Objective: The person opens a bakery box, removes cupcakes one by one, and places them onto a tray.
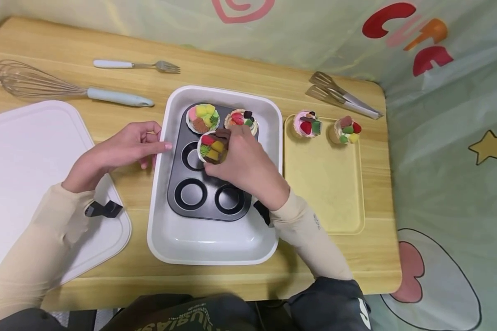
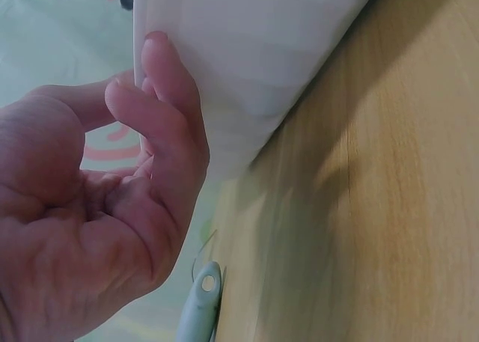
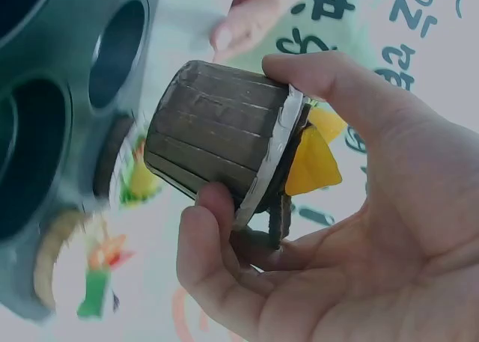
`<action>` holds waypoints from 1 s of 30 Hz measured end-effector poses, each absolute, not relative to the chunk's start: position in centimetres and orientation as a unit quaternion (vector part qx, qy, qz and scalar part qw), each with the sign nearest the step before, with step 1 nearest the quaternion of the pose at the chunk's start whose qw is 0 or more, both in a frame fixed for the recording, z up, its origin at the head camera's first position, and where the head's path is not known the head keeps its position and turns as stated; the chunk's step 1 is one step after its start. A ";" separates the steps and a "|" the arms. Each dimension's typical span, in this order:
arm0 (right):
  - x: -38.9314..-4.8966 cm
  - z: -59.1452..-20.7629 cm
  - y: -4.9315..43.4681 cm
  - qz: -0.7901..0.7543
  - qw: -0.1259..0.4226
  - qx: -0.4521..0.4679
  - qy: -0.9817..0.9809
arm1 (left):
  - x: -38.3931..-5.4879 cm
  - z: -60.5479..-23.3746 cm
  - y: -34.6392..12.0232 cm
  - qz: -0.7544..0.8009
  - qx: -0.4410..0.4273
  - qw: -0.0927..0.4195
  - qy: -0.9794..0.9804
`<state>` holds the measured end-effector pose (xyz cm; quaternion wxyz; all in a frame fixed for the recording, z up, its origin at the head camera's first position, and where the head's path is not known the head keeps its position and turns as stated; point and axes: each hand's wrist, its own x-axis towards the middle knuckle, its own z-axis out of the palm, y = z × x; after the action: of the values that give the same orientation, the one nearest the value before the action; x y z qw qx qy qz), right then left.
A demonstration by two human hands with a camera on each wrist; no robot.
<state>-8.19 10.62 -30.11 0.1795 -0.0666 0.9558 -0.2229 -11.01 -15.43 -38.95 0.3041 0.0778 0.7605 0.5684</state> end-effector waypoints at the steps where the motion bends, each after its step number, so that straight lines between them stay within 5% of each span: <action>1: -8.1 -29.8 11.0 -0.225 0.175 -0.062 0.956 | -11.0 -39.0 -15.5 0.569 0.077 0.304 0.760; 15: -7.5 -26.3 18.9 -0.230 0.065 -0.005 0.971 | -10.9 -39.4 -15.5 0.565 0.085 0.299 0.765; 30: -7.2 -28.0 25.9 -0.198 0.072 0.084 0.974 | -11.1 -39.0 -15.3 0.564 0.089 0.301 0.764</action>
<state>-7.15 25.90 -27.98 0.0716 0.0835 0.9739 -0.1983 -11.06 -15.29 -39.01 0.3010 0.0888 0.7639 0.5639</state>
